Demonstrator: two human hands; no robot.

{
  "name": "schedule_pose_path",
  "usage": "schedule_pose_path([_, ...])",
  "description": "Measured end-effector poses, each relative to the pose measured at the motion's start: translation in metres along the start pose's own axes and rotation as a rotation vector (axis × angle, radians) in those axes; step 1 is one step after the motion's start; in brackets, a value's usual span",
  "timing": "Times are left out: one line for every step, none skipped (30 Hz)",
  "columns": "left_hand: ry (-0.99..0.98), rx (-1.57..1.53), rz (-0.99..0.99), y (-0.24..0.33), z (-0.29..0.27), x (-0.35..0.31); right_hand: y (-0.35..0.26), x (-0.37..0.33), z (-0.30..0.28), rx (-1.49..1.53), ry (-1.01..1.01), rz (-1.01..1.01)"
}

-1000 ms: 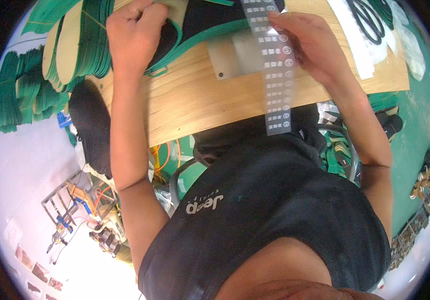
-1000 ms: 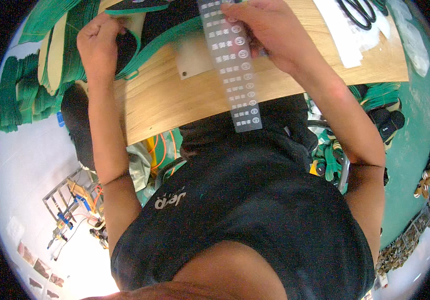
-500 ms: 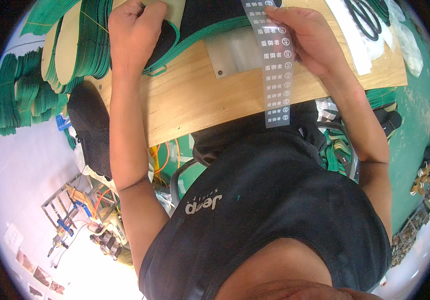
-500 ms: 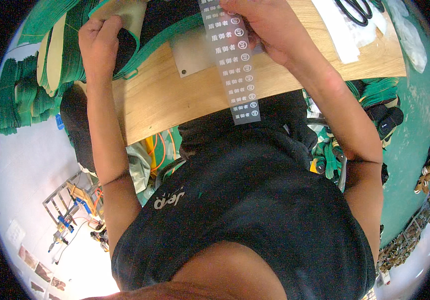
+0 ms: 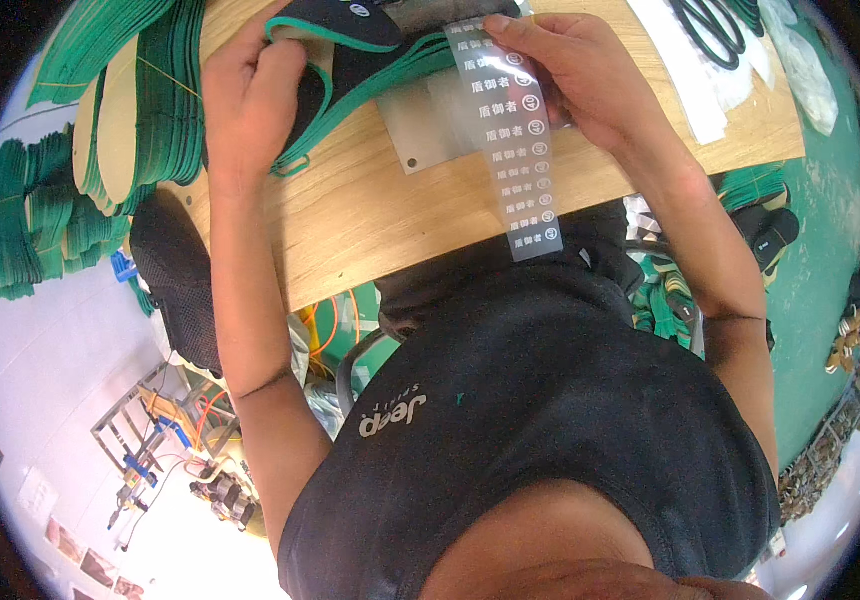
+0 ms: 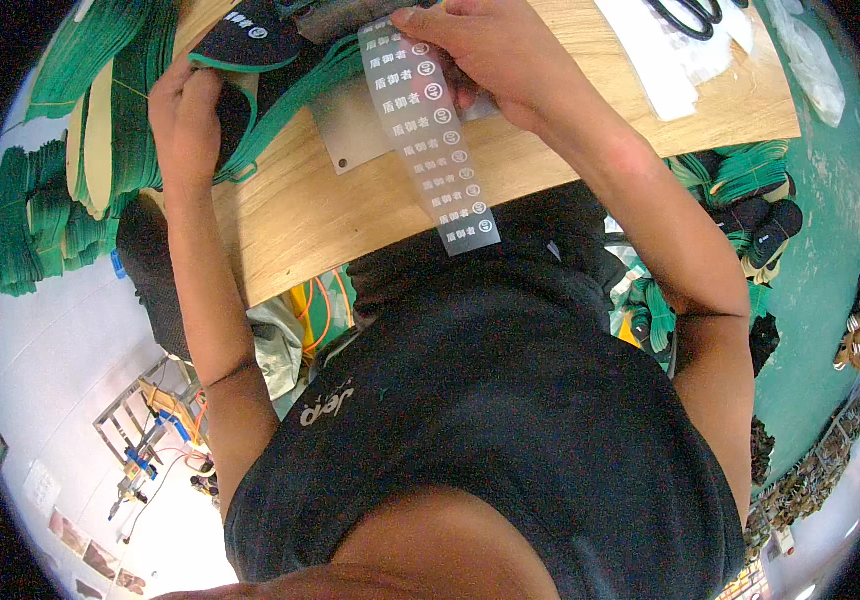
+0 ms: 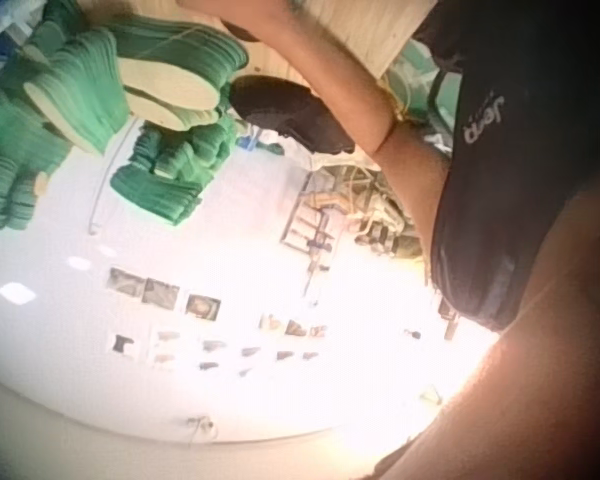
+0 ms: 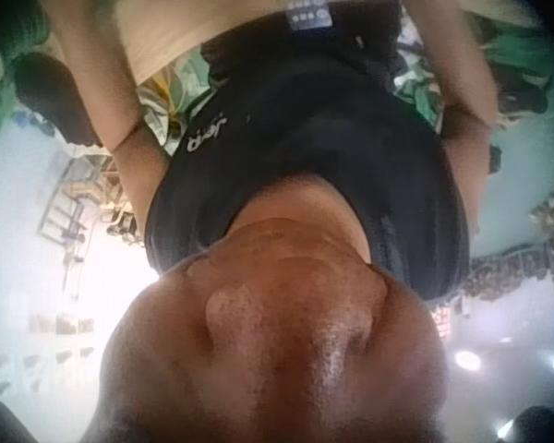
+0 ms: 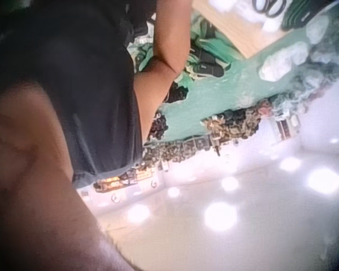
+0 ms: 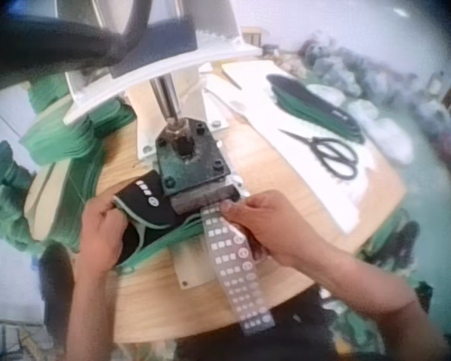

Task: The person cuts a strip of stickers using shears and then peels the stickers one at a time to apply them onto shoe insoles from a stack on the workbench.

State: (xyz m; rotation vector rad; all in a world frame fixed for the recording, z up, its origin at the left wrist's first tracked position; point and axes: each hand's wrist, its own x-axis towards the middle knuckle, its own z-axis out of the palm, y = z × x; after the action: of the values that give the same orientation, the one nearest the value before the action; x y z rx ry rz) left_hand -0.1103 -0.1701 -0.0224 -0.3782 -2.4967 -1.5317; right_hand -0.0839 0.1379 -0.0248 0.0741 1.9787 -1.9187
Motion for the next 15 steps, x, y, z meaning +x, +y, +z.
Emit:
schedule_pose_path([-0.06,0.102,-0.019,-0.001,0.0,-0.001,0.0,0.002,0.0,0.019,-0.016,0.002])
schedule_pose_path([-0.12,0.199,-0.043,0.01,0.009,-0.002,0.001,0.003,-0.002,0.034,-0.034,0.01])
schedule_pose_path([-0.182,0.295,-0.067,0.022,0.018,-0.003,0.003,0.004,-0.005,0.051,-0.049,0.019])
schedule_pose_path([-0.226,0.291,-0.01,0.034,0.024,-0.002,0.005,0.003,-0.007,0.055,-0.065,0.018])
schedule_pose_path([-0.264,0.284,0.056,0.045,0.03,0.001,0.006,0.003,-0.01,0.053,-0.077,0.009])
schedule_pose_path([-0.302,0.278,0.122,0.051,0.034,0.002,0.006,0.004,-0.011,0.052,-0.089,0.001])
schedule_pose_path([-0.282,0.34,0.157,0.051,0.035,0.001,0.007,0.002,-0.01,0.04,-0.067,-0.01])
schedule_pose_path([-0.259,0.402,0.194,0.052,0.036,0.001,0.007,-0.002,-0.009,0.028,-0.044,-0.022])
schedule_pose_path([-0.235,0.464,0.23,0.052,0.036,0.0,0.007,-0.004,-0.009,0.015,-0.022,-0.034])
schedule_pose_path([-0.233,0.466,0.226,0.051,0.036,0.001,0.007,-0.004,-0.01,0.031,-0.026,-0.028])
schedule_pose_path([-0.234,0.468,0.218,0.05,0.035,0.001,0.008,-0.004,-0.011,0.05,-0.033,-0.019])
schedule_pose_path([-0.234,0.471,0.21,0.05,0.034,0.0,0.008,-0.004,-0.011,0.069,-0.039,-0.01])
schedule_pose_path([-0.254,0.546,0.125,0.052,0.032,0.0,0.007,-0.004,-0.01,0.07,-0.047,-0.01])
schedule_pose_path([-0.272,0.617,0.038,0.053,0.03,0.0,0.006,-0.003,-0.01,0.068,-0.054,-0.008])
schedule_pose_path([-0.29,0.686,-0.049,0.055,0.028,-0.001,0.006,-0.003,-0.009,0.066,-0.061,-0.006])
